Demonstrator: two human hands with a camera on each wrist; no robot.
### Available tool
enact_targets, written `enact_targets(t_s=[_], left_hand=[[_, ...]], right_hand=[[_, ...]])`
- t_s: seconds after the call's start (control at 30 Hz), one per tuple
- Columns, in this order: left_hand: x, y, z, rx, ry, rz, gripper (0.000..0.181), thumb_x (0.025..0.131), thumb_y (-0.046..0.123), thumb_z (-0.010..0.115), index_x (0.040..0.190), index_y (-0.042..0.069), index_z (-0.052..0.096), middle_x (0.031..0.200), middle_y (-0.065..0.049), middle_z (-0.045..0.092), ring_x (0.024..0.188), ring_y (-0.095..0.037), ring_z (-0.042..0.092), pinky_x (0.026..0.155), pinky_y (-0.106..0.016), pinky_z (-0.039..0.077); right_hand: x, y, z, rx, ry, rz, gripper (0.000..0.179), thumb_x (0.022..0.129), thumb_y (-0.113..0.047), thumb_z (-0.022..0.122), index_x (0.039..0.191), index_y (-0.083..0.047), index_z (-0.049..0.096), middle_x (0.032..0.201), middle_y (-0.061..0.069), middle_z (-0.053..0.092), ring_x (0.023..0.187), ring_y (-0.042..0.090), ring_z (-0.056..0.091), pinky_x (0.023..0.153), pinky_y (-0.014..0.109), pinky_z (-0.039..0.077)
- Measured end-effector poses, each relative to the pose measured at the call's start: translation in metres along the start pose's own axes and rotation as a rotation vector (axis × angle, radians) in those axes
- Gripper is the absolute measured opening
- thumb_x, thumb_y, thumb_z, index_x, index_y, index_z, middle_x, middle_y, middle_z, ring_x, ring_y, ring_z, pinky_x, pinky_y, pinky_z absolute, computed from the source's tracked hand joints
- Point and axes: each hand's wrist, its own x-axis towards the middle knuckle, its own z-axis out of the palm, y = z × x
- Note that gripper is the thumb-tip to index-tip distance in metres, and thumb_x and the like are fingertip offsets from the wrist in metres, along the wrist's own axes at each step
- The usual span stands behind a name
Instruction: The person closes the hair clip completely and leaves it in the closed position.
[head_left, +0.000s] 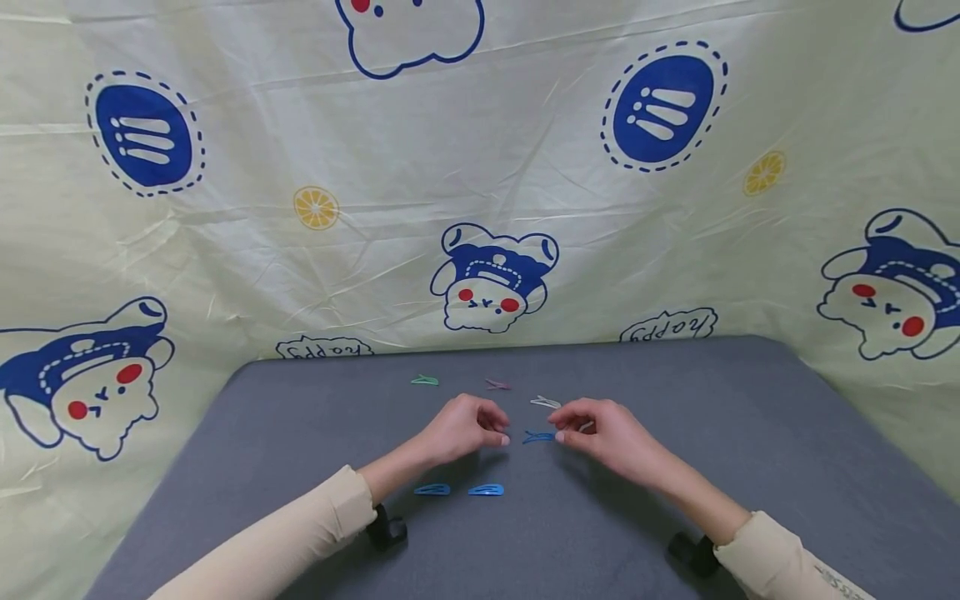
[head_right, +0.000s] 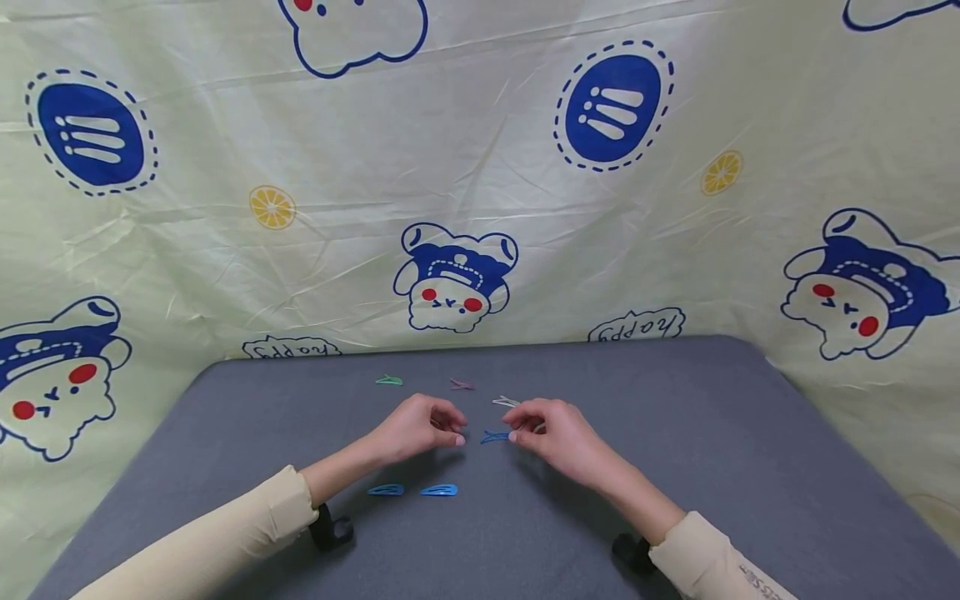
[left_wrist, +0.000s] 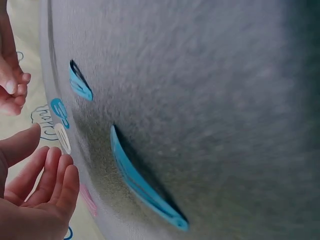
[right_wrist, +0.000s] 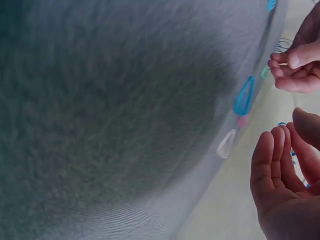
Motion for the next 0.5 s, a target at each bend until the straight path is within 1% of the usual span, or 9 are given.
enact_targets(t_s=[0.2, 0.33, 0.5], left_hand=[[0.013, -0.001, 0.003, -0.023, -0.015, -0.011, 0.019, 0.088, 0.010, 0.074, 0.106, 0.003, 0.072, 0.086, 0.003, 0.066, 0.078, -0.014, 0.058, 0.066, -0.026, 0.048], [0.019, -0.003, 0.004, -0.035, -0.051, -0.035, 0.020, 0.088, 0.008, 0.074, 0.107, 0.004, 0.072, 0.086, 0.003, 0.065, 0.077, -0.015, 0.058, 0.066, -0.026, 0.049], [0.022, -0.007, 0.004, -0.047, -0.098, -0.039, 0.018, 0.089, 0.006, 0.073, 0.107, 0.005, 0.073, 0.084, 0.001, 0.065, 0.075, -0.014, 0.057, 0.067, -0.025, 0.048]], right_hand=[[0.011, 0.011, 0.004, -0.038, -0.023, 0.008, 0.020, 0.092, -0.011, 0.070, 0.110, -0.005, 0.071, 0.099, 0.001, 0.069, 0.086, 0.014, 0.061, 0.080, 0.036, 0.052], [0.017, 0.015, 0.004, -0.050, -0.064, -0.005, 0.019, 0.091, -0.010, 0.070, 0.109, -0.004, 0.071, 0.097, -0.001, 0.069, 0.086, 0.014, 0.061, 0.078, 0.037, 0.051], [0.021, 0.021, 0.005, -0.064, -0.108, -0.005, 0.018, 0.091, -0.008, 0.070, 0.108, -0.005, 0.072, 0.096, -0.001, 0.069, 0.085, 0.013, 0.060, 0.077, 0.034, 0.050]])
